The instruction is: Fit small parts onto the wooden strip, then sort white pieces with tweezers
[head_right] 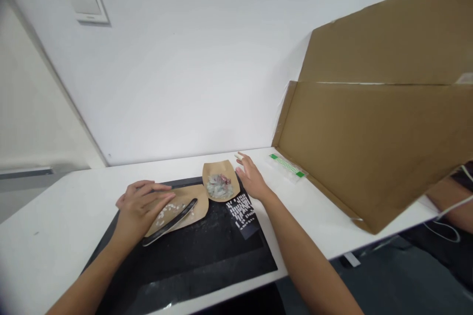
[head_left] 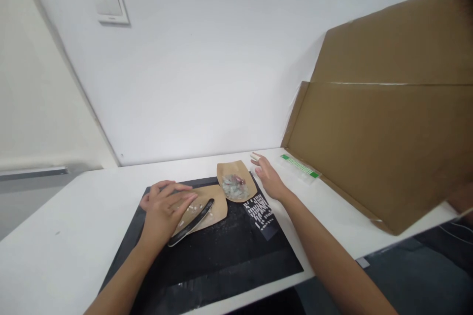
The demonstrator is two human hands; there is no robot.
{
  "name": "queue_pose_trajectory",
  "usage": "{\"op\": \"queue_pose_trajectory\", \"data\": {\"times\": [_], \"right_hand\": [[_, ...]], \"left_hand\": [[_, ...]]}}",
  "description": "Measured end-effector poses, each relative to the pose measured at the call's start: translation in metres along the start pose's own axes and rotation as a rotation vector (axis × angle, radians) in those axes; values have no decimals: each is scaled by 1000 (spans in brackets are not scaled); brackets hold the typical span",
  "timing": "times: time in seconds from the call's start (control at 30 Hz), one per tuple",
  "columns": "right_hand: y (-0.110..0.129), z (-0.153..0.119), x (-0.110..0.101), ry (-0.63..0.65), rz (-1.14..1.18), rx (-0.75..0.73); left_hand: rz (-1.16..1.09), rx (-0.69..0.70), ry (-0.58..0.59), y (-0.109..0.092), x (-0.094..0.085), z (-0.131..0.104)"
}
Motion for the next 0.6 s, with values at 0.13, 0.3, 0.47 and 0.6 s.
{"op": "queue_pose_trajectory", "data": {"times": [0.13, 0.3, 0.47, 0.6], "right_hand": [[-5, 0, 3, 16, 27, 34], [-17, -1, 4, 18, 65, 118], [-19, -2, 5, 24, 150, 158], [-14, -3, 6, 24, 248, 152]], "left_hand": [[-62, -31, 47, 6, 4, 3], [-108, -60, 55, 13, 10, 3], [-143, -86, 62, 22, 17, -1], [-63, -96, 114, 17, 19, -3]]}}
Point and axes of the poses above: each hand's wrist, its own z-axis towards the middle knuckle, its own x-axis out of the palm, y = z × x, the point moved 6 cm from there along z, towards the middle knuckle, and after that the axes turned 14 degrees about y, right-handed, at the moved point
